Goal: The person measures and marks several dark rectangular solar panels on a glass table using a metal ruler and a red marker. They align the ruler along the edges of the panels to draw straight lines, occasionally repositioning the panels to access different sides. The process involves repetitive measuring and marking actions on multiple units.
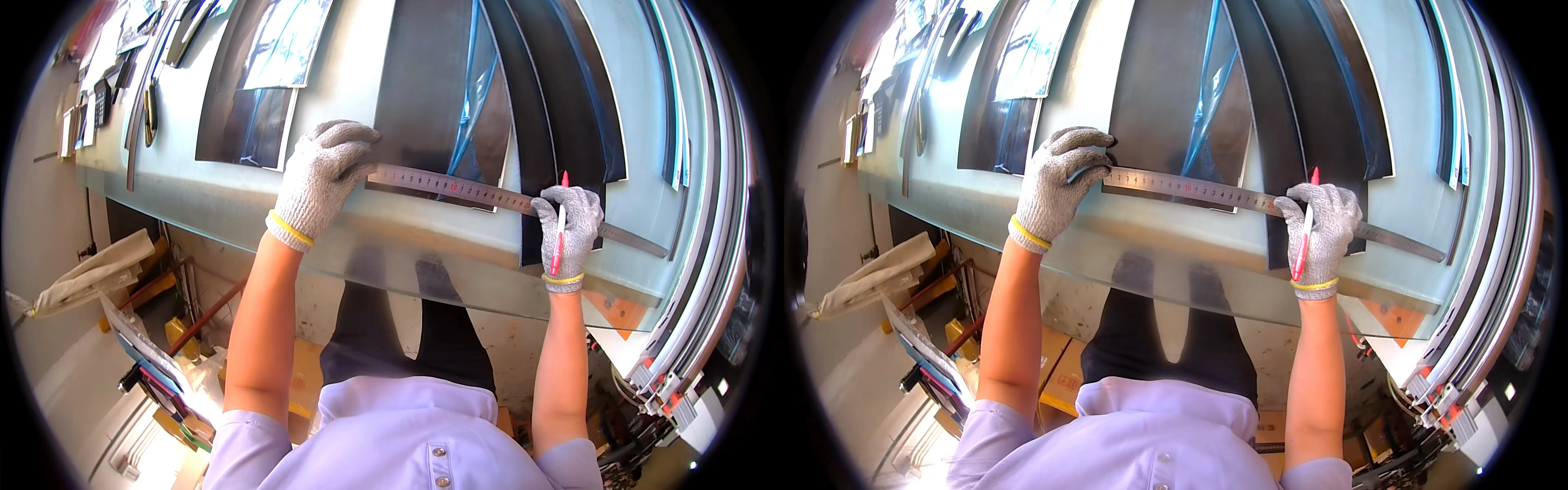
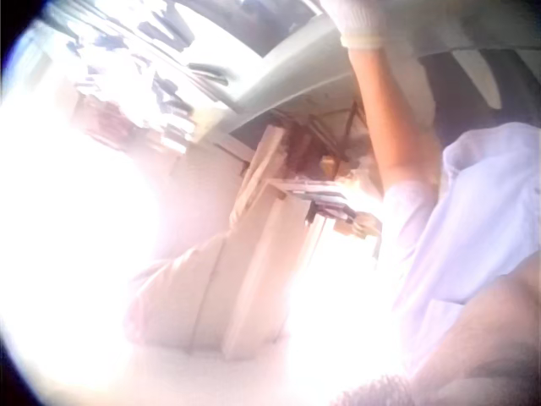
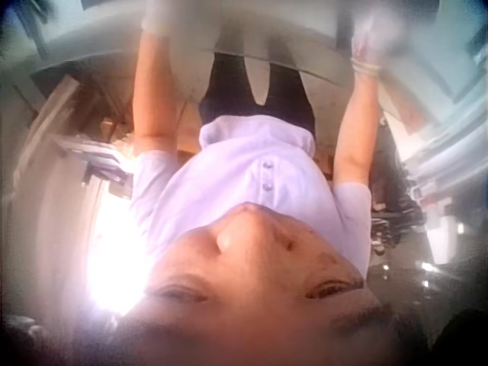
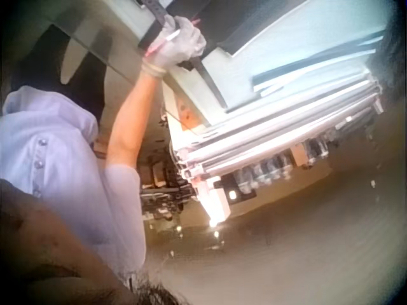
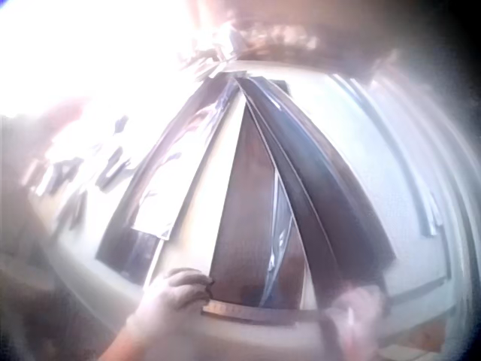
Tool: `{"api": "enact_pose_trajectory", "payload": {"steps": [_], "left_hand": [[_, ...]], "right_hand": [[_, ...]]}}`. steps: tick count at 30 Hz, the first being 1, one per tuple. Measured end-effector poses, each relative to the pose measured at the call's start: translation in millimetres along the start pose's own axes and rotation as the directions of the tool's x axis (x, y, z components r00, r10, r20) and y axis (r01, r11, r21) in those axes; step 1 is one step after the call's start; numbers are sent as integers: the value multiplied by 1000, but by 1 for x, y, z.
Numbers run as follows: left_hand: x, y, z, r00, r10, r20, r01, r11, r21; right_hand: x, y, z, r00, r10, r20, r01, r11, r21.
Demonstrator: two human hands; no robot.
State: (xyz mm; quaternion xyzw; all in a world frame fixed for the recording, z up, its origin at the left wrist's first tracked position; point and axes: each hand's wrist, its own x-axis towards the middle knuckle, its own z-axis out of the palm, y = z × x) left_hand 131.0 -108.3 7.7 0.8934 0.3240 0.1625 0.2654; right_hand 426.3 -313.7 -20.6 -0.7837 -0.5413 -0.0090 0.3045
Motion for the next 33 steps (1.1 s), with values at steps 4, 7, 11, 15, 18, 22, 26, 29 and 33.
{"api": "enact_pose_trajectory", "payload": {"steps": [4, 7, 11, 15, 18, 22, 26, 29, 33], "left_hand": [[-2, -4, -1, 1000, 7, 31, -6, 999, -33], [-2, -5, -2, 999, 0, 39, 1, 1000, -16], [-3, -9, -2, 999, 27, 35, -26, 999, -34], [-5, -14, 1, 999, 47, 14, -47, 998, -52], [-5, -16, 1, 998, 65, 6, -65, 996, -63], [-5, -16, 4, 999, 46, 5, -45, 995, -94], [-6, -16, 4, 998, 58, -17, -59, 995, -86], [-7, -16, 4, 1000, 25, 5, -25, 997, -73], [-7, -16, 6, 998, 46, -31, -48, 997, -55]], "right_hand": [[1, 1, -2, 998, 40, 51, -40, 999, -8], [1, -2, 1, 997, 59, 42, -58, 998, -21], [-1, 2, 4, 998, 55, 31, -55, 998, -14], [-3, 2, 7, 998, 63, 31, -63, 998, -7], [-5, 4, 8, 999, 41, 30, -41, 999, -16], [-8, 8, 9, 1000, 16, 3, -16, 1000, -24], [-8, 6, 9, 1000, 9, 0, -9, 999, -45], [-8, 8, 12, 1000, 4, -22, -4, 1000, -27], [-9, 8, 14, 999, -7, -52, 7, 1000, -3]]}}
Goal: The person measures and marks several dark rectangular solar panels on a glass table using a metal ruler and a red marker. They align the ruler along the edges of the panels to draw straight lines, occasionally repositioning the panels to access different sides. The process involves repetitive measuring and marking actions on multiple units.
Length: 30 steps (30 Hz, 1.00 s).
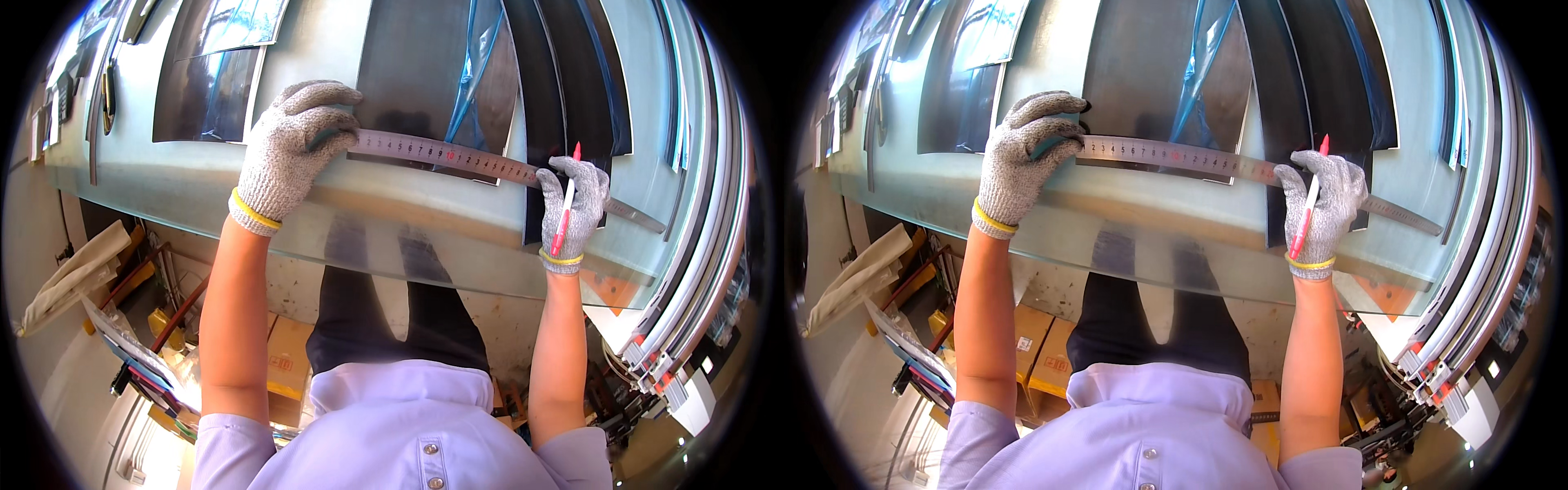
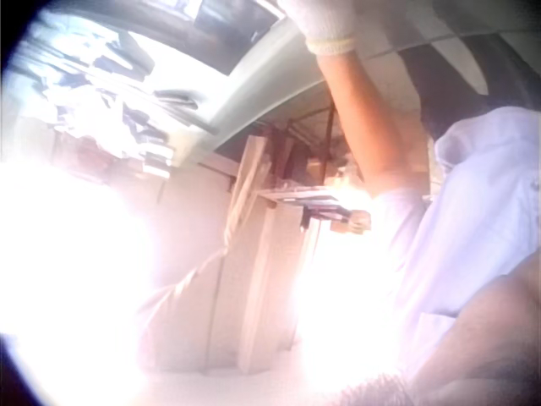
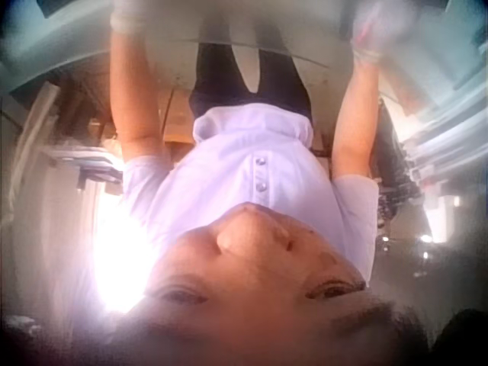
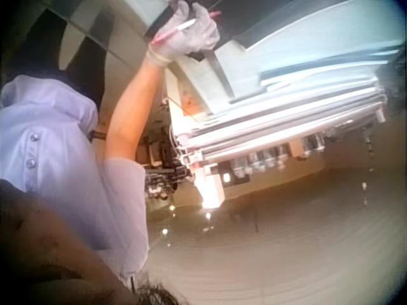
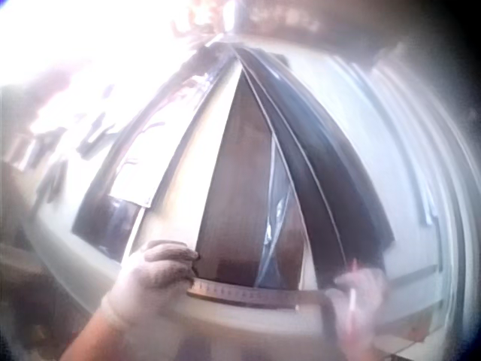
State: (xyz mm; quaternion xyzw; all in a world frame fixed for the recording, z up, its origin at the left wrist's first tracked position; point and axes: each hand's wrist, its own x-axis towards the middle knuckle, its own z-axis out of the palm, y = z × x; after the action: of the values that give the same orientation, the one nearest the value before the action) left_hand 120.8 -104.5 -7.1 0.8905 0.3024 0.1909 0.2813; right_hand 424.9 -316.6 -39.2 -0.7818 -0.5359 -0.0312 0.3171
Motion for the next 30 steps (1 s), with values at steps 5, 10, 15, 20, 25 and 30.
{"api": "enact_pose_trajectory", "payload": {"steps": [5, 10, 15, 20, 25, 30], "left_hand": [[1, 5, -2, 999, -38, 32, 39, 999, -10], [2, 5, 1, 1000, -25, 13, 26, 999, -20], [0, 8, -2, 999, -45, 27, 44, 999, 8], [1, 14, -1, 993, -109, 41, 109, 994, -3], [0, 39, 8, 967, -138, -215, 167, 978, 121], [9, 135, 84, 953, 9, -303, 14, 997, 74]], "right_hand": [[1, -3, -2, 1000, 8, -3, -8, 1000, 7], [1, -2, -2, 999, -17, -32, 18, 1000, 5], [0, -1, -1, 1000, -20, -24, 20, 1000, 0], [4, -7, -7, 1000, -13, 2, 13, 1000, -13], [12, -2, -40, 1000, -23, 14, 23, 1000, -5], [13, 65, -108, 966, 228, -123, -211, 968, 139]]}}
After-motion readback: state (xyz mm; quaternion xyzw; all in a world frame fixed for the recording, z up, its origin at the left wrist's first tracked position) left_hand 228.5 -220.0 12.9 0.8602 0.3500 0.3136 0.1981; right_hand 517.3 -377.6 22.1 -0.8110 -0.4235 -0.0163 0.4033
